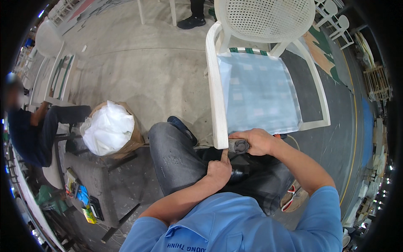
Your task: The person places a light blue fabric over the seat of a white plastic chair and secures it using a staple gun. The person repeatedly staples the fabric along the edges of the seat frame, adjusts the fabric, and repositions the chair to access different sides.
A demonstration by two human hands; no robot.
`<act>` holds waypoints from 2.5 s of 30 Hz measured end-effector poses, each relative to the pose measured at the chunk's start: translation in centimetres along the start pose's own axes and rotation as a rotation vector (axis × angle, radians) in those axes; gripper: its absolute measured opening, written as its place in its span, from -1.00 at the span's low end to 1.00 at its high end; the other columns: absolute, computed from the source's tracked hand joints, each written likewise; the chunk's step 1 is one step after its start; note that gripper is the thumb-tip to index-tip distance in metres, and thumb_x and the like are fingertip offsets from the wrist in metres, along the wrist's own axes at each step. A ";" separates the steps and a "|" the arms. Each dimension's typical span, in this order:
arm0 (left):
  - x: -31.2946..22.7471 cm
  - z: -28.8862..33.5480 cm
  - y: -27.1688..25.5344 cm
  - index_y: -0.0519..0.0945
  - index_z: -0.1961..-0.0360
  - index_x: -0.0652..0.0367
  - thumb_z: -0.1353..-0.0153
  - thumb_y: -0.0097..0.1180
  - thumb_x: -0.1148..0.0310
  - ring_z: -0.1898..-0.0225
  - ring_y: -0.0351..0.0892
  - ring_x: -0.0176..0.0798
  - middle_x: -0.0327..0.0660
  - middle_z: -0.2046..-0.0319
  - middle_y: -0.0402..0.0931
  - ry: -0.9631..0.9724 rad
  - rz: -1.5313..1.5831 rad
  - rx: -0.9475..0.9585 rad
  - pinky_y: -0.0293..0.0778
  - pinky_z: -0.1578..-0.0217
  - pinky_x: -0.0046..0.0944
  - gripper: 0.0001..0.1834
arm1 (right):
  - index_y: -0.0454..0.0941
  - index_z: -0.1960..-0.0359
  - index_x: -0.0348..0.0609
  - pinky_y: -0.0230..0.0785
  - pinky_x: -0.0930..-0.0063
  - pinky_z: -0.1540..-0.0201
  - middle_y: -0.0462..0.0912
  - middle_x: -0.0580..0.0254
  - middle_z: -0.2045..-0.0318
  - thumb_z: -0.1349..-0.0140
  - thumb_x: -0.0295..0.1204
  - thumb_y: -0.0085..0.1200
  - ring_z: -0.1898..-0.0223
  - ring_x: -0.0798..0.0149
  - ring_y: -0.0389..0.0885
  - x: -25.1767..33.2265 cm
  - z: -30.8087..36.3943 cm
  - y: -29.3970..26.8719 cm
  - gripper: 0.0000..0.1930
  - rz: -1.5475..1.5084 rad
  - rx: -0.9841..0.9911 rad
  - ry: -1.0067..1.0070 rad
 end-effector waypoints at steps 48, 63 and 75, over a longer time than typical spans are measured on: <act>-2.3 -15.9 -4.6 0.60 0.31 0.20 -0.27 0.34 0.29 0.17 0.62 0.20 0.02 0.31 0.57 0.403 0.199 -0.338 0.51 0.12 0.13 -0.79 | 0.66 0.03 -0.30 0.45 0.41 0.46 0.70 0.27 0.40 -0.22 -0.54 0.42 0.51 0.37 0.64 -4.4 20.5 3.0 -0.69 -1.376 -0.810 0.399; -2.4 -10.5 -2.1 0.65 -0.13 0.28 -0.20 0.15 0.43 0.03 0.50 -0.02 -0.12 0.09 0.51 0.484 0.020 -0.557 0.40 -0.07 -0.02 -0.55 | 0.62 -0.13 -0.33 0.50 0.41 0.49 0.75 0.10 0.16 -0.33 -0.38 0.37 0.47 0.29 0.72 -5.1 12.8 3.2 -0.59 -1.340 -0.602 0.602; -2.3 -8.7 -2.5 0.65 -0.23 0.27 -0.16 0.18 0.37 -0.05 0.46 -0.05 -0.16 -0.04 0.50 0.421 -0.069 -0.537 0.35 -0.23 -0.02 -0.43 | 0.60 -0.14 -0.28 0.46 0.46 0.57 0.74 0.11 0.14 -0.37 -0.31 0.36 0.48 0.28 0.74 -4.2 9.3 4.5 -0.58 -1.281 -0.609 0.718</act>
Point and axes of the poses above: each hand's wrist, its own z-axis away from the middle knuckle, its own y-axis out of the palm, x = y × z, the point moved 2 cm from there along -z, towards the middle knuckle
